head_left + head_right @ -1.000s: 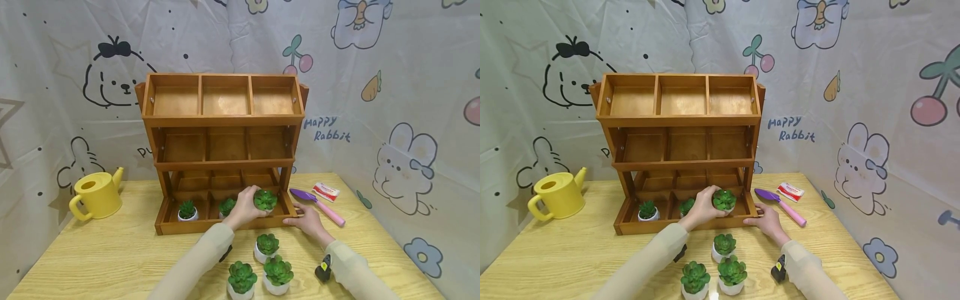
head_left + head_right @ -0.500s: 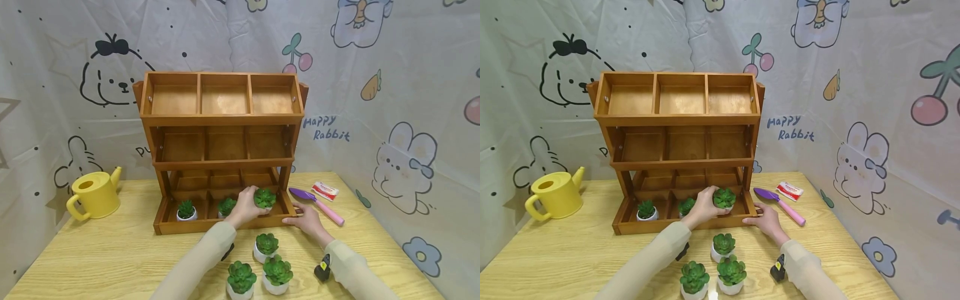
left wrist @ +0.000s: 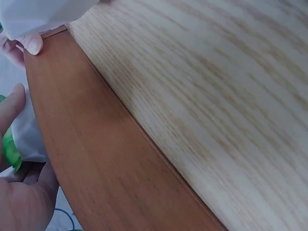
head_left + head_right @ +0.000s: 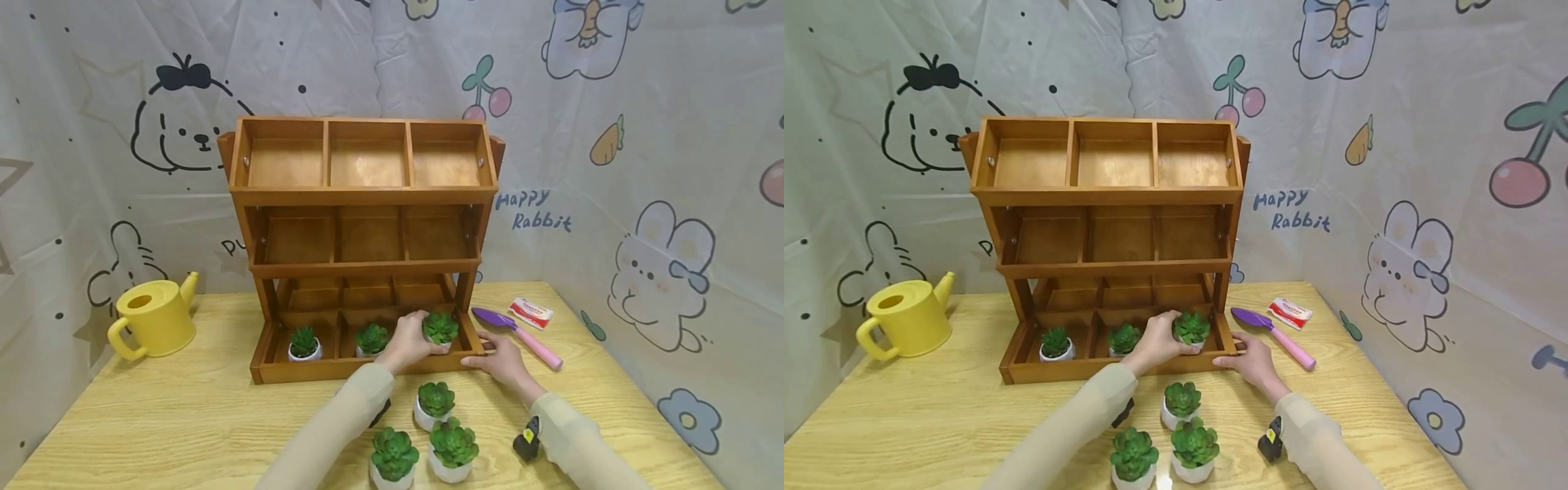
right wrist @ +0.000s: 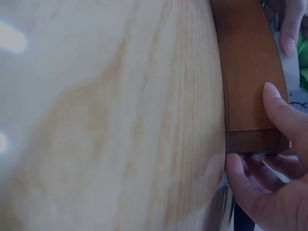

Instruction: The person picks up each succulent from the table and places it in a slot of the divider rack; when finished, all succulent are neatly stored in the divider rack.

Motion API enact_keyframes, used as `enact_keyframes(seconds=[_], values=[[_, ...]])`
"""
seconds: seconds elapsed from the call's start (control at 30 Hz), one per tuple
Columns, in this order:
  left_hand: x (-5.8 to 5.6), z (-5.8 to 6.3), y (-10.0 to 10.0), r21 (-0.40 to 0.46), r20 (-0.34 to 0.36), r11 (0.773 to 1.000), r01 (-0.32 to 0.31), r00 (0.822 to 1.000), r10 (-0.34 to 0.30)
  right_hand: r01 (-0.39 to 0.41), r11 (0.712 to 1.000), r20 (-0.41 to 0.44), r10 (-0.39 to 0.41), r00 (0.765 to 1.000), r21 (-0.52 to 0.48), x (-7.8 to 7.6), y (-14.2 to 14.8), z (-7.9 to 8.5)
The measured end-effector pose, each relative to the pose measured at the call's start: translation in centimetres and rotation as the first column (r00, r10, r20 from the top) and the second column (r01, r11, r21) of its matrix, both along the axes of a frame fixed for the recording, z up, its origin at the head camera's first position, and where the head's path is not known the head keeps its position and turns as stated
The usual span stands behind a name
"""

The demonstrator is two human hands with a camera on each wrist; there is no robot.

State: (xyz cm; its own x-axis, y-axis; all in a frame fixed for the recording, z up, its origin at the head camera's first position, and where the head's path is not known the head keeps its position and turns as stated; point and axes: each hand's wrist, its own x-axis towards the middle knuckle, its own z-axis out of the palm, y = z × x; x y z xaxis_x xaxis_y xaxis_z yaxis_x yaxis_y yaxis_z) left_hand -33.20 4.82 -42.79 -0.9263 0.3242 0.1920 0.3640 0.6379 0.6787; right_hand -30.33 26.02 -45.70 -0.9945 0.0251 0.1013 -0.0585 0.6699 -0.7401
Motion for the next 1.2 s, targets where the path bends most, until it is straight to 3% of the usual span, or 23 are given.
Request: enact_keyframes(seconds=[0.47, 1.2], values=[[-0.1, -0.5, 0.8, -0.008, 0.046, 1.0, -0.023, 0.999, 0.024, -0.001, 1.0, 0.001, 0.001, 1.0, -0.011, 0.1, 0.0, 0.2], [-0.2, 0.2, 1.3, -0.072, 0.139, 0.997, -0.031, 0.989, 0.041, 0.005, 1.0, 0.004, -0.005, 1.0, -0.02, 0.0, 0.0, -0.1]])
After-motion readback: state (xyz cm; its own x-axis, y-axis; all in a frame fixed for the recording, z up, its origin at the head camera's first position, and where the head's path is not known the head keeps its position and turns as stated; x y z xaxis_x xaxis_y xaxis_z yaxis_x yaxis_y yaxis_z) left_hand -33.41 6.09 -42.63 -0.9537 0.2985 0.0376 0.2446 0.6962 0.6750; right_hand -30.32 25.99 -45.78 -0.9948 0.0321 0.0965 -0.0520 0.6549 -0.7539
